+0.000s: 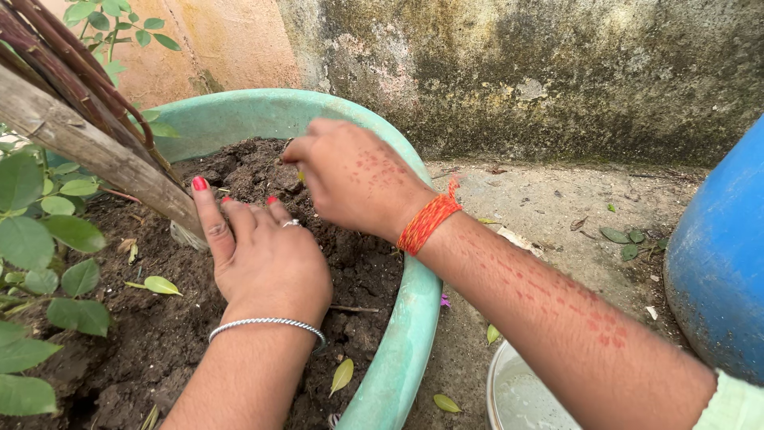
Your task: The person adjusts the stems of a flowering plant in a large pot, then uses their hands to loosen and break up the soil around the base of the plant. They continue to work the soil with their fingers, ensuring it is aerated and settled around the roots.
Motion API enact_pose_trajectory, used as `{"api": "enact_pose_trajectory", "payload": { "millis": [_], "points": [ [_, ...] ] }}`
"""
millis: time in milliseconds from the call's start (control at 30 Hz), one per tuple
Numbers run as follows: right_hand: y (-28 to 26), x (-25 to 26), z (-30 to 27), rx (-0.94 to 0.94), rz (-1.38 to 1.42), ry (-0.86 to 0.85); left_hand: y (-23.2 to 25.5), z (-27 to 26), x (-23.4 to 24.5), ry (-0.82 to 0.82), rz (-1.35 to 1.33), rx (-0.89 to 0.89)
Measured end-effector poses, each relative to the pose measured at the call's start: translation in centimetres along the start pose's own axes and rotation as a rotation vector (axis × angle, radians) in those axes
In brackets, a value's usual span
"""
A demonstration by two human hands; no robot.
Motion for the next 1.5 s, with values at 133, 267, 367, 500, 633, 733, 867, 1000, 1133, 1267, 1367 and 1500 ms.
{"api": "enact_pose_trajectory", "payload": {
  "millis": [133,267,367,500,633,733,867,1000,1133,1267,1367,1500],
  "points": [
    [1.2,1.5,-0.1,-0.13,-0.041,0.144,0.3,0.7,0.6,0.177,-0.083,-0.027],
    [4.9,1.8,0.2,-0.339,-0.233,0.23,0.8,0.9,1.0,0.195,-0.2,-0.048],
    [8.2,3.0,1.7,-0.416,-0.562,0.321,1.6,0.8,0.5,0.039,-0.215,-0.097],
    [7.8,0.0,3.7,-0.135,-0.55,0.156,1.8,0.9,0.8,0.071,-0.234,-0.087],
    [3.7,-7.2,2.8,0.276,-0.107,-0.323,2.0,1.1,0.0,0.021,-0.266,-0.078],
    [3.6,-9.3,1.4,0.355,-0.029,-0.483,1.9,1.1,-0.1,0.03,-0.297,-0.055],
    [6.1,-11.5,1.5,0.174,-0.096,-0.672,1.9,1.4,0.0,0.018,-0.275,-0.057],
    [6.7,-13.0,2.1,0.157,-0.089,-0.699,1.7,1.3,-0.4,-0.011,-0.326,-0.041],
    [8.6,-13.8,2.4,-0.057,-0.055,-0.763,0.8,1.8,0.0,0.092,-0.403,0.013],
    [8.4,-13.8,3.3,0.045,-0.078,-0.659,0.5,1.9,-0.5,0.135,-0.28,0.03],
    [9.1,-13.6,3.1,-0.078,-0.174,-0.7,0.3,1.6,-0.8,0.147,-0.239,0.072],
    [8.1,-12.2,3.5,-0.097,-0.244,-0.69,0.4,1.4,-1.4,0.043,-0.224,0.07]
  ]
}}
Point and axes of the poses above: each hand's wrist, its own z-axis towards the middle knuckle, its own x-axis out of the back of the hand, y = z × x, the point moved 8 cm from there along z, towards the middle knuckle, and after that the axes turned 9 degrees about y, right-handed, at the moved point
